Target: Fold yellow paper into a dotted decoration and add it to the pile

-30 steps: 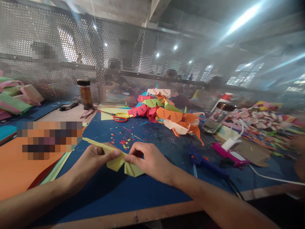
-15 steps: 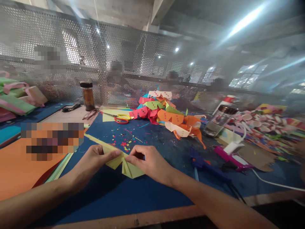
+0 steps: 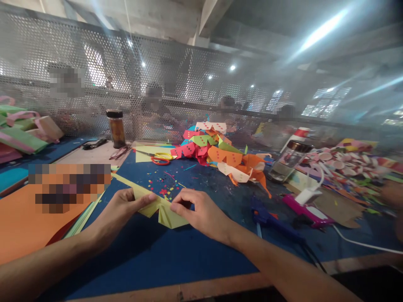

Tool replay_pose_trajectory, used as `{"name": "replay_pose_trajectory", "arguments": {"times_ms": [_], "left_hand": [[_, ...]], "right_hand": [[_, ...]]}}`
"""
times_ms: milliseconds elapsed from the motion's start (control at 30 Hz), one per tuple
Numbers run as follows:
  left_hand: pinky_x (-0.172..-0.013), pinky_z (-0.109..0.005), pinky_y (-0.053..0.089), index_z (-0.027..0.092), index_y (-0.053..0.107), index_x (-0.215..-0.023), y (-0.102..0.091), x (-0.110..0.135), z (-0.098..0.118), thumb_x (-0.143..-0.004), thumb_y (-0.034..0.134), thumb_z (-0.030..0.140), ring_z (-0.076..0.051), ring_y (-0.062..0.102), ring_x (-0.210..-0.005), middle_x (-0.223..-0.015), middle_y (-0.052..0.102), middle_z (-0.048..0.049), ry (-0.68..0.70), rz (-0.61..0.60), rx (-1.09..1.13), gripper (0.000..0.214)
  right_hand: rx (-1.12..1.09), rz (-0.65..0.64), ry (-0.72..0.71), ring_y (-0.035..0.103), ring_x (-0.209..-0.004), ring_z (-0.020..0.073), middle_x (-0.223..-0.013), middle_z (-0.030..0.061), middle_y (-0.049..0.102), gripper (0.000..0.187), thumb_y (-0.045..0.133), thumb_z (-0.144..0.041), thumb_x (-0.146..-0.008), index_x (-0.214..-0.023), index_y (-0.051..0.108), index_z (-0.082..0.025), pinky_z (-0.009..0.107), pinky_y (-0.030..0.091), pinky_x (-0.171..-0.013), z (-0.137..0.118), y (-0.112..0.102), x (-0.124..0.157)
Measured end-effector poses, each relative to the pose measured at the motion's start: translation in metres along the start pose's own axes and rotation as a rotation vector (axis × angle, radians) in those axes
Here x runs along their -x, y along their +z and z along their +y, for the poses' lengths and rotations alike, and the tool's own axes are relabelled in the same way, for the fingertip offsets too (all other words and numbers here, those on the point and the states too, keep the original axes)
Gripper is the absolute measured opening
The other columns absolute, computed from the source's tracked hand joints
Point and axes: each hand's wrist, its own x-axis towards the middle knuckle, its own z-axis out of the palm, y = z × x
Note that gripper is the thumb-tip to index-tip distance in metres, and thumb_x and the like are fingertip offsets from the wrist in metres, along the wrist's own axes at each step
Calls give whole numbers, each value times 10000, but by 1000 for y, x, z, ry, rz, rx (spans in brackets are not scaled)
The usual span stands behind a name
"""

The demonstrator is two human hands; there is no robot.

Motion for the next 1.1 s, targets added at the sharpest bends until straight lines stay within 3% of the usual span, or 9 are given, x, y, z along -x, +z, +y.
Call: {"name": "replay_pose_trajectory", "arguments": {"times_ms": [233,433,700,900,1100], "left_hand": [[-661,-225,495,180,764,-797,-2,-3,-2,-764,781,435,-160,651,-694,-798,763,-34,-2,9,84,257],[-732,-235,527,150,769,-791,0,-3,-2,-778,771,434,-156,643,-739,-812,741,-63,-23,-45,139,284],[-754,-259,551,154,787,-826,7,-4,-5,-657,866,413,-177,671,-770,-860,763,-85,-87,-27,171,320],[-717,-241,532,160,799,-844,11,-6,-10,-721,810,462,-163,651,-722,-850,774,-89,-71,-11,35,326],[-730,-235,528,206,796,-953,20,-2,-9,-746,801,425,-183,672,-829,-925,775,-75,-71,-49,139,301]], "right_hand": [[-40,17,-16,564,-734,120,-768,-8,629,145,612,-214,-898,-773,675,-176,245,428,-692,2,1,-1],[-202,85,49,590,-764,139,-827,12,675,160,600,-287,-908,-825,694,-188,256,448,-697,6,3,-1],[-352,134,122,586,-735,140,-806,20,673,175,616,-332,-884,-860,685,-173,261,445,-662,12,6,-5],[-381,130,119,551,-670,122,-735,-18,610,139,649,-285,-854,-949,657,-184,250,436,-613,14,11,-4],[-377,184,58,553,-672,119,-717,-41,577,148,644,-247,-856,-994,612,-205,251,438,-630,13,12,-1]]}}
